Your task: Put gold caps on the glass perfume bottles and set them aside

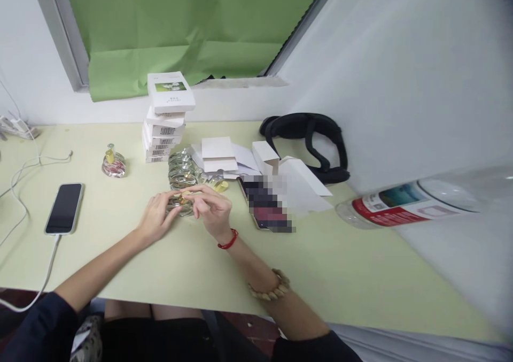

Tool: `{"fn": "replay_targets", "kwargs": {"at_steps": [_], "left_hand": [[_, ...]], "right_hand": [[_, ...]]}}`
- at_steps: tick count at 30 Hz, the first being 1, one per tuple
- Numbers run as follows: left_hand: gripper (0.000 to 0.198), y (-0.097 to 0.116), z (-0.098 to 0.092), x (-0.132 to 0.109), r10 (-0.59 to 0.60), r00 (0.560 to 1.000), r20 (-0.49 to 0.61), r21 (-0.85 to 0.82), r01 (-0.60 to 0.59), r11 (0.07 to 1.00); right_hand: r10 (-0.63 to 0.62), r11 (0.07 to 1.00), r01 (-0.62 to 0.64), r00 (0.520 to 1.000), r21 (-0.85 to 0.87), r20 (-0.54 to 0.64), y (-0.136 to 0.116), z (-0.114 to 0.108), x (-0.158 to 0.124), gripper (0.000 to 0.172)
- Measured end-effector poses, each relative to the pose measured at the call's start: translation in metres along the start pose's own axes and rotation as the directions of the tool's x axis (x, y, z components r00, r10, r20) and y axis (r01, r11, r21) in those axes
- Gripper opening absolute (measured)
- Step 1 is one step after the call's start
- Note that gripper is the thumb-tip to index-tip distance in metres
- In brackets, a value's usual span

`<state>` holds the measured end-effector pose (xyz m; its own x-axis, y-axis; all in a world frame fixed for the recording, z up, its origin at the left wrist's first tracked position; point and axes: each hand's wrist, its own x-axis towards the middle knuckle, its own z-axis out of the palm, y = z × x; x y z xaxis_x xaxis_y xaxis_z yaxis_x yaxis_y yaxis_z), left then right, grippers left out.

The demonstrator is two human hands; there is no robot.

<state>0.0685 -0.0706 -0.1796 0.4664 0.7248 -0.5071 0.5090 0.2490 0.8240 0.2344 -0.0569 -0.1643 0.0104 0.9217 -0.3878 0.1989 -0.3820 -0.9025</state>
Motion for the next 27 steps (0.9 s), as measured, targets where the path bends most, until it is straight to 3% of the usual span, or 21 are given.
{"fn": "replay_targets", "kwargs": {"at_steps": [5, 14, 18, 21, 24, 27], "left_hand": [[0.047, -0.002, 0.001, 0.0, 0.035, 0.999, -0.026, -0.004, -0.035, 0.999], [0.044, -0.003, 0.001, -0.002, 0.013, 1.0, 0.007, -0.005, -0.013, 1.0], [0.039, 0.0, -0.009, -0.002, 0.045, 0.993, -0.108, -0.015, -0.047, 0.999], [0.037, -0.001, -0.017, -0.001, 0.074, 0.956, -0.283, -0.023, -0.084, 0.996], [0.031, -0.003, -0.022, 0.004, 0.141, 0.912, -0.386, 0.03, -0.14, 0.99], [0.023, -0.006, -0.023, 0.009, 0.149, 0.908, -0.392, 0.067, -0.133, 0.989]], "right_hand": [[0.052, 0.997, -0.051, 0.999, 0.06, -0.008, 0.001, 0.001, 0.004, 0.026], [-0.006, 0.997, 0.003, 0.999, 0.072, 0.033, 0.0, 0.002, 0.006, 0.023], [0.014, 0.988, -0.038, 0.986, 0.148, 0.163, 0.0, 0.006, -0.002, 0.024], [0.091, 0.928, -0.214, 0.925, 0.306, 0.37, 0.0, 0.01, -0.008, 0.03], [0.204, 0.769, -0.474, 0.817, 0.429, 0.539, 0.001, 0.013, -0.009, 0.032], [0.37, 0.621, -0.635, 0.754, 0.459, 0.543, 0.003, 0.013, -0.008, 0.032]]}}
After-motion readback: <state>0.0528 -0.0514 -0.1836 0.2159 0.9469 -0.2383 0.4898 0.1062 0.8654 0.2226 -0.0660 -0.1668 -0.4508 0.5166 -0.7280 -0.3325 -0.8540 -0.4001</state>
